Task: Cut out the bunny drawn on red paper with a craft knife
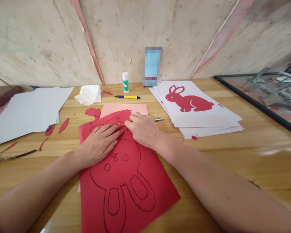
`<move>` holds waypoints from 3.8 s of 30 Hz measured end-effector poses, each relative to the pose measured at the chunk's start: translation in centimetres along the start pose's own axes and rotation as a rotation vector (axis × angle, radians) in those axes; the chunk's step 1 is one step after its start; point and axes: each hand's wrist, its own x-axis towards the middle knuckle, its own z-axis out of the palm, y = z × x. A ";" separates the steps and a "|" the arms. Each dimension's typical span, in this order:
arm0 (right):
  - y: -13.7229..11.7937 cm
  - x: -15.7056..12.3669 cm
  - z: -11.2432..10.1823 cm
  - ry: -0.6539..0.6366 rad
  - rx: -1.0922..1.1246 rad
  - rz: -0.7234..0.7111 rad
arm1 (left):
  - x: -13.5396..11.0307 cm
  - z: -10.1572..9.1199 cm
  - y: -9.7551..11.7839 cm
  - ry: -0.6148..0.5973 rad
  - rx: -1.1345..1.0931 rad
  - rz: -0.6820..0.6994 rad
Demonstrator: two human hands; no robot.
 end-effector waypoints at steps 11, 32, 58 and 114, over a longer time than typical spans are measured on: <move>0.1 0.0 0.0 -0.004 0.009 -0.007 | -0.1 0.0 0.2 -0.015 0.054 -0.002; 0.0 0.1 -0.2 -0.028 0.005 0.003 | -0.1 -0.1 0.2 -0.029 0.109 0.039; -0.4 0.2 -0.7 -0.075 -0.057 -0.005 | 0.1 -0.3 0.2 -0.058 0.120 0.030; -3.1 0.2 -2.1 -0.231 -0.118 0.210 | 0.7 -0.3 0.8 -0.045 0.119 -0.036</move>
